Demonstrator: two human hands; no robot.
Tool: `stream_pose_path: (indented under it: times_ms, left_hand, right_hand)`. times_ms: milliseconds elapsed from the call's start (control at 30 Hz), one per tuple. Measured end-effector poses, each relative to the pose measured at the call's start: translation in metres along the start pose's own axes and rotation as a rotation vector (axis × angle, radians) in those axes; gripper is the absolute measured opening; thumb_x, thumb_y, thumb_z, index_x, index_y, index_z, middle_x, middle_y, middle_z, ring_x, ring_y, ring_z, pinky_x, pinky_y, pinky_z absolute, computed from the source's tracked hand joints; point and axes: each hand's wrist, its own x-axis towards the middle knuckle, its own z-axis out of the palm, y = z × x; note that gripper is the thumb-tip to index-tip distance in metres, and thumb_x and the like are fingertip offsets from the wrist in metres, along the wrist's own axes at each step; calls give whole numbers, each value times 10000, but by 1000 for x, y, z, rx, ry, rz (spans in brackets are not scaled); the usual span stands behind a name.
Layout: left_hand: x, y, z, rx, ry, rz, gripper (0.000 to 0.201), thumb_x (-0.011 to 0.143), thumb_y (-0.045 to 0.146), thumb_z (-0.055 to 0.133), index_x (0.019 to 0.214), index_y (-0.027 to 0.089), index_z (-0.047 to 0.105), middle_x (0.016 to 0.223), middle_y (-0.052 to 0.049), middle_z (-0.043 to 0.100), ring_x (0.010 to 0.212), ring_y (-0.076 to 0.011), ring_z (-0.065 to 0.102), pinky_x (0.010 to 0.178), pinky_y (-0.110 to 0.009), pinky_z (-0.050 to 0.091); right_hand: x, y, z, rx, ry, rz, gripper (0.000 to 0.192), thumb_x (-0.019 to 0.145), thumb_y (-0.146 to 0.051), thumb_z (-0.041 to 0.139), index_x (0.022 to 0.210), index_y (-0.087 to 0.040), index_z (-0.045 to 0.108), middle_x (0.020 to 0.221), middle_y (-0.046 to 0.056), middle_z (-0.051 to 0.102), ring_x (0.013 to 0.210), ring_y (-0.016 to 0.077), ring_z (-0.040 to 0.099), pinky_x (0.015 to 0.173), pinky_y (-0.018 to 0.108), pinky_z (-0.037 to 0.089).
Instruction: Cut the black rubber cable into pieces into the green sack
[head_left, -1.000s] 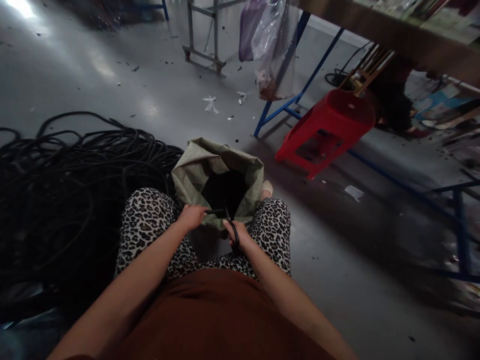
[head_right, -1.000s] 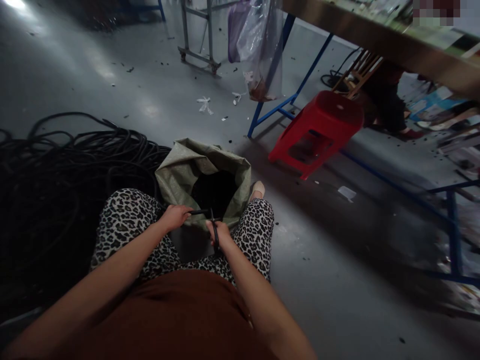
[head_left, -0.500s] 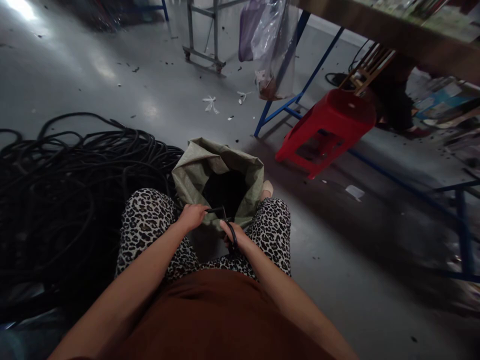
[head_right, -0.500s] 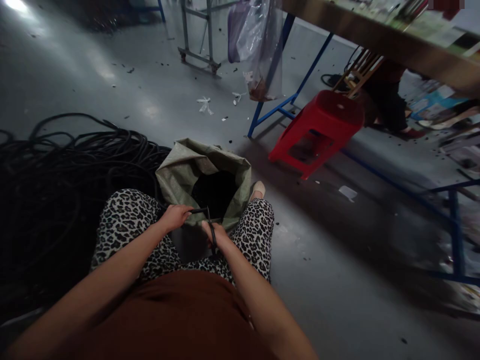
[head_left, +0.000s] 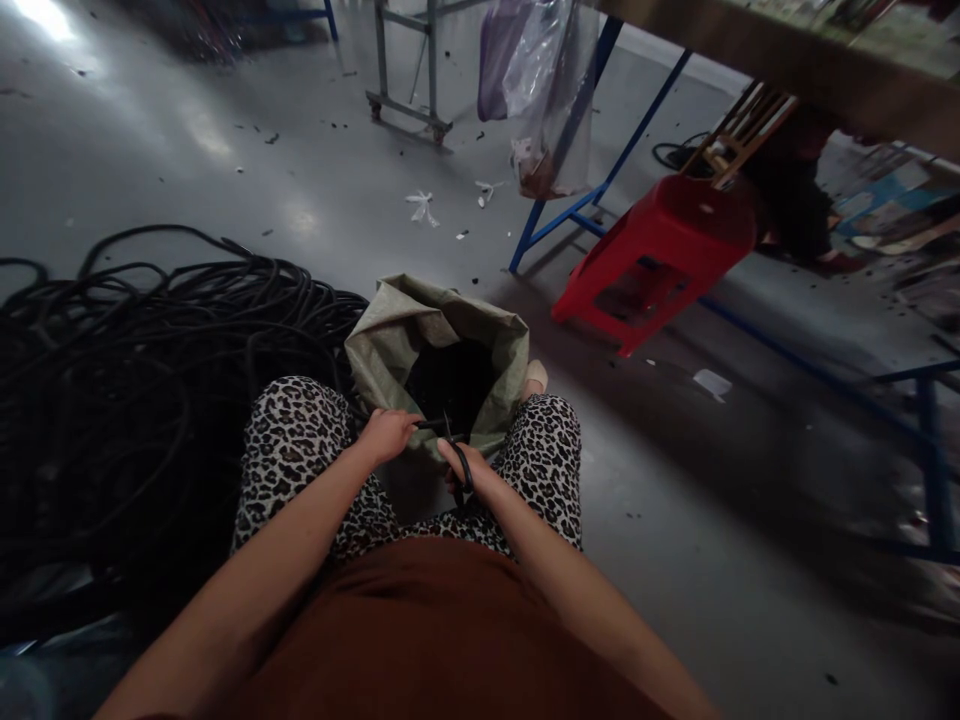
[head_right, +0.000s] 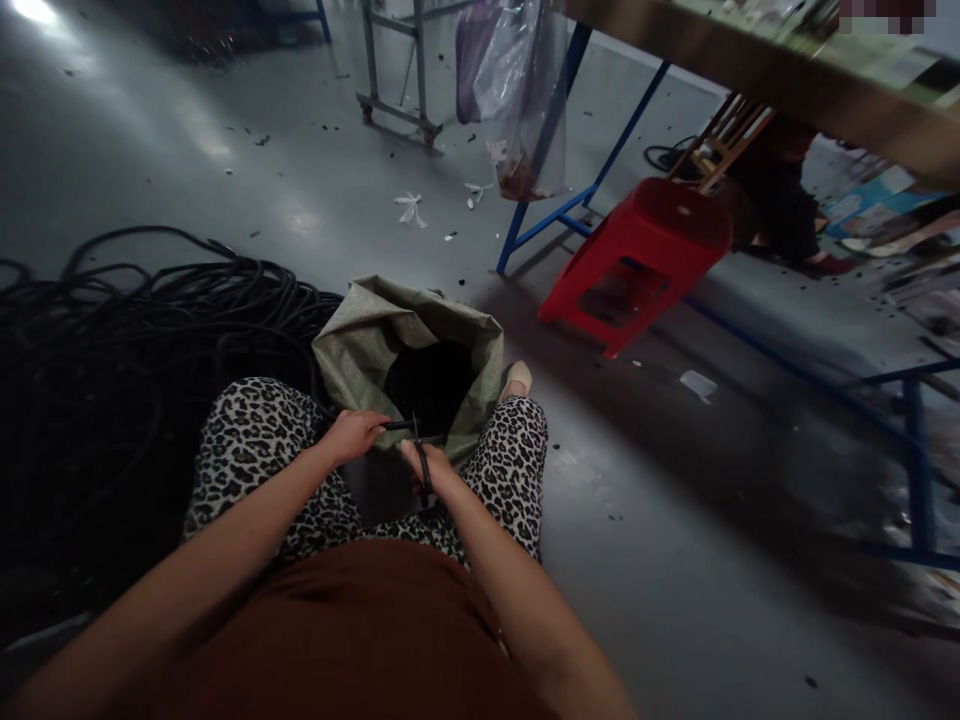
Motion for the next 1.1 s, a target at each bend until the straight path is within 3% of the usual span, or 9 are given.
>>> stream_pose_path:
  times_ms: [467, 600, 800, 1100]
  left_hand:
    - [-2, -1, 1, 18, -13, 59, 323, 867, 268, 425, 1116, 259, 629, 1012, -53, 688, 981, -201, 606, 848, -309, 397]
    - [-1, 0, 1, 19, -19, 51, 332, 871, 268, 411, 1134, 254, 614, 1032, -53, 685, 990, -196, 602, 844, -306, 406]
    - [0, 2, 1, 12, -33, 19, 336, 870, 271, 406, 1140, 271, 606, 1049, -42, 683, 1011, -188, 593, 862, -303, 404]
    - [1, 2, 5, 2, -41, 8, 315, 867, 292, 429, 1111, 282, 628, 1058, -50, 681, 1019, -206, 596, 872, -312, 389]
  right_hand:
    - [-1, -4, 0, 19, -2, -23, 514, 861, -602, 424, 965, -125, 585, 519, -6, 539, 390, 118, 532, 363, 189, 408]
    - [2, -2, 1, -25, 67, -70, 460, 877, -563, 429, 872, -125, 570, 443, -40, 488, 313, 86, 474, 325, 155, 341]
    - [1, -3, 2, -28, 143, -67, 386, 872, -500, 478, 826, -126, 558, 414, -59, 456, 287, 78, 432, 308, 160, 344]
    - [-2, -4, 1, -110, 156, -35, 308, 880, -403, 504, 807, -117, 595, 438, -52, 453, 290, 73, 423, 313, 169, 351]
